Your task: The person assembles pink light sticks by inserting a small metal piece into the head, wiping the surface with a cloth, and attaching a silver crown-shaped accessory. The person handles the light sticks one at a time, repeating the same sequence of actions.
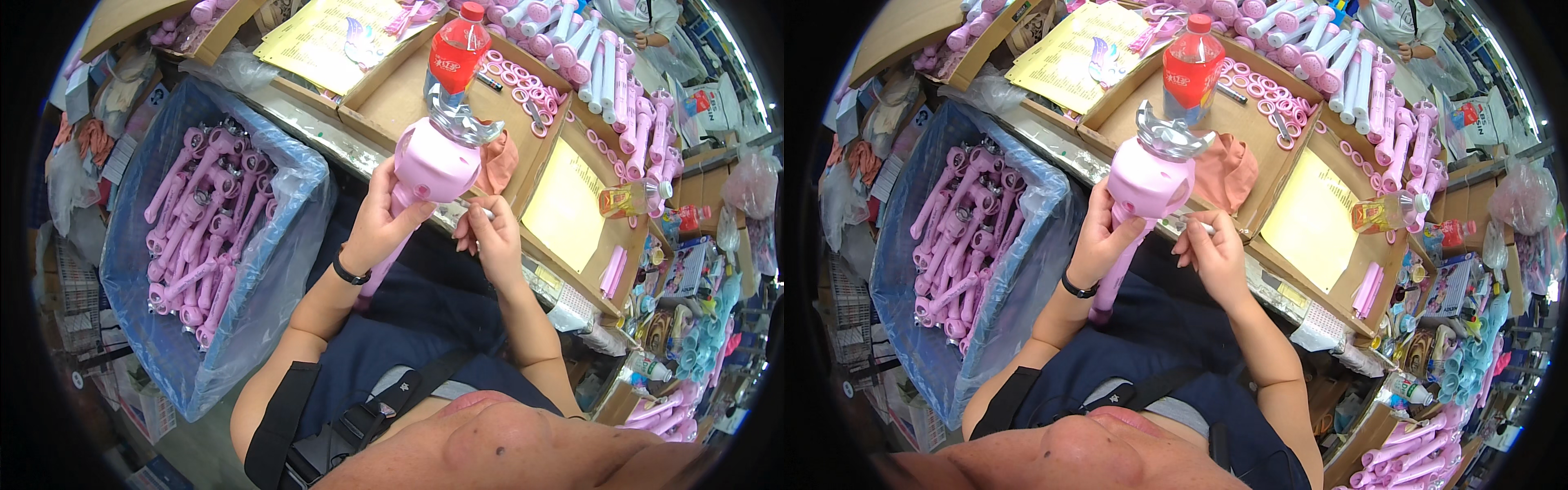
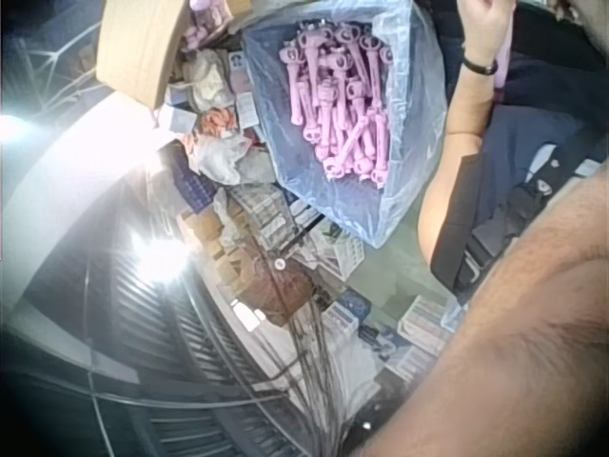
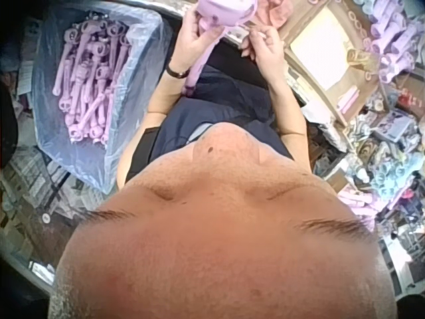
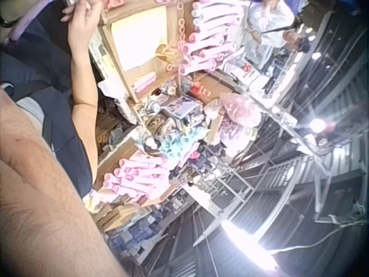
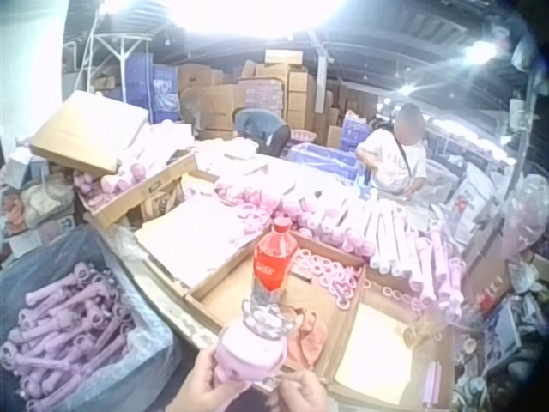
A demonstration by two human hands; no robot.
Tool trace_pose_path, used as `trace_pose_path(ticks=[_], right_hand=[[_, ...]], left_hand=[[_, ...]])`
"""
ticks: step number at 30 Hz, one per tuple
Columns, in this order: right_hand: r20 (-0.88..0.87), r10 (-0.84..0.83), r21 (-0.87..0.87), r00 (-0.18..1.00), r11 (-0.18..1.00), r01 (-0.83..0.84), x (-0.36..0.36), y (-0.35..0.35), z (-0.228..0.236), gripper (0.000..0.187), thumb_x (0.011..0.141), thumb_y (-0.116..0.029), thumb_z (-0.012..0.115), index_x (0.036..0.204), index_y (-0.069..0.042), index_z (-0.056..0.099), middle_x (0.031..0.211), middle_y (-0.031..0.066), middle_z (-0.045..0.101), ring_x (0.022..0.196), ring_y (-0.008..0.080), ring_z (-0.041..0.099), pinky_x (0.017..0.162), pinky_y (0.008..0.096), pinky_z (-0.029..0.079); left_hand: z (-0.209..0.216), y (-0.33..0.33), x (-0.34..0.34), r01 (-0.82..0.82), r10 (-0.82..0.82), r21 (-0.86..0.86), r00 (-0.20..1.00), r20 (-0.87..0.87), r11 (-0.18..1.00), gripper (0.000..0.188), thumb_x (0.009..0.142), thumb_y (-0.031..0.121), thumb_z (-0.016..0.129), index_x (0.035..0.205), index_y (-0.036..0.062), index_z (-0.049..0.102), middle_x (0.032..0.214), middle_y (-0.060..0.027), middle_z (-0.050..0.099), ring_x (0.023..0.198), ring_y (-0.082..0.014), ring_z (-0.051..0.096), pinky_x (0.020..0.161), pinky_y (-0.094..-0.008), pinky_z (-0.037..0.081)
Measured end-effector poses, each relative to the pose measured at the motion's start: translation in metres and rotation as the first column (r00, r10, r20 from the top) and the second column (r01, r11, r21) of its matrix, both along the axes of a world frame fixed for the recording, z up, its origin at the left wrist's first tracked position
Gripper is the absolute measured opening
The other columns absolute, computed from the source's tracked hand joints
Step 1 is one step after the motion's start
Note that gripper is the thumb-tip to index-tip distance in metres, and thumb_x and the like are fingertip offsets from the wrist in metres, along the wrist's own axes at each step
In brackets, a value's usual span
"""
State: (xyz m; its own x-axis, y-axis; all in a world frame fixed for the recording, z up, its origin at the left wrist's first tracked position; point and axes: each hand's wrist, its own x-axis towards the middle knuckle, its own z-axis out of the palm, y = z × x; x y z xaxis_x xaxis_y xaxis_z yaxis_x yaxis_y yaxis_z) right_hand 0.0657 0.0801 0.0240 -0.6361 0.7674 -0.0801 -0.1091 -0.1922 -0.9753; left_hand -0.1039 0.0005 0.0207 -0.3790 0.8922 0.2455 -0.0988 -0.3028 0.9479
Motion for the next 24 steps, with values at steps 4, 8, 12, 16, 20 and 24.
trace_pose_path(ticks=[4, 8, 12, 16, 20, 24], right_hand=[[-0.059, 0.011, -0.134, 0.998, 0.991, -0.019, 0.001, 0.008, 0.002, 0.019, 0.095, -0.015, 0.056, 0.104, 0.002, 0.055, 0.077, 0.0098, 0.066, 0.059, 0.0118, 0.060, 0.055, 0.0222, 0.048], [0.075, -0.319, 0.645, 0.945, 0.739, 0.198, -0.006, -0.009, -0.005, 0.015, 0.090, -0.007, 0.062, 0.100, 0.005, 0.064, 0.081, 0.0099, 0.069, 0.071, 0.0138, 0.067, 0.059, 0.0243, 0.052], [0.042, -0.328, 0.612, 0.944, 0.755, 0.235, -0.010, -0.013, -0.006, 0.016, 0.090, -0.008, 0.063, 0.098, 0.006, 0.063, 0.078, 0.0091, 0.068, 0.067, 0.0120, 0.065, 0.058, 0.0234, 0.052], [0.005, -0.175, 0.047, 0.985, 0.984, 0.174, -0.007, -0.008, 0.001, 0.018, 0.091, -0.009, 0.062, 0.099, 0.007, 0.062, 0.075, 0.0090, 0.067, 0.063, 0.0114, 0.064, 0.058, 0.0236, 0.052], [0.089, -0.241, 0.501, 0.966, 0.850, 0.166, -0.009, -0.013, 0.005, 0.015, 0.094, -0.009, 0.058, 0.094, 0.005, 0.061, 0.071, 0.0090, 0.066, 0.063, 0.0106, 0.065, 0.060, 0.0226, 0.052], [0.163, -0.349, 0.800, 0.923, 0.595, 0.084, -0.015, -0.015, 0.013, 0.014, 0.087, -0.006, 0.064, 0.095, 0.003, 0.058, 0.082, 0.0138, 0.063, 0.067, 0.0215, 0.061, 0.058, 0.0299, 0.049]], left_hand=[[0.000, -0.001, -0.002, -0.031, 0.034, 0.025, 0.994, -0.104, 0.999, 0.066, 0.086, 0.012, 0.069, 0.137, -0.0019, 0.029, 0.125, -0.0119, 0.048, 0.114, -0.0148, 0.047, 0.096, -0.0293, 0.041], [-0.002, -0.003, -0.002, -0.010, 0.010, -0.044, 1.000, 0.005, 0.999, 0.066, 0.086, 0.013, 0.069, 0.137, -0.0020, 0.030, 0.127, -0.0128, 0.048, 0.116, -0.0161, 0.047, 0.097, -0.0304, 0.040], [-0.005, -0.003, -0.002, -0.066, 0.066, 0.000, 0.995, -0.079, 0.998, 0.066, 0.086, 0.013, 0.069, 0.137, -0.0018, 0.030, 0.126, -0.0130, 0.049, 0.112, -0.0162, 0.050, 0.095, -0.0299, 0.041], [-0.006, -0.003, -0.005, -0.085, 0.090, 0.032, 0.971, -0.221, 0.996, 0.066, 0.086, 0.012, 0.069, 0.137, -0.0015, 0.029, 0.127, -0.0138, 0.049, 0.112, -0.0161, 0.050, 0.094, -0.0293, 0.042], [-0.002, -0.004, -0.008, 0.007, -0.007, -0.003, 0.997, -0.073, 1.000, 0.066, 0.086, 0.012, 0.068, 0.137, -0.0014, 0.029, 0.128, -0.0151, 0.049, 0.115, -0.0148, 0.049, 0.093, -0.0286, 0.043], [0.005, -0.002, -0.019, 0.130, -0.119, -0.019, 0.949, 0.291, 0.991, 0.061, 0.091, 0.023, 0.062, 0.137, 0.0003, 0.029, 0.113, -0.0118, 0.056, 0.094, -0.0140, 0.059, 0.076, -0.0260, 0.050]])
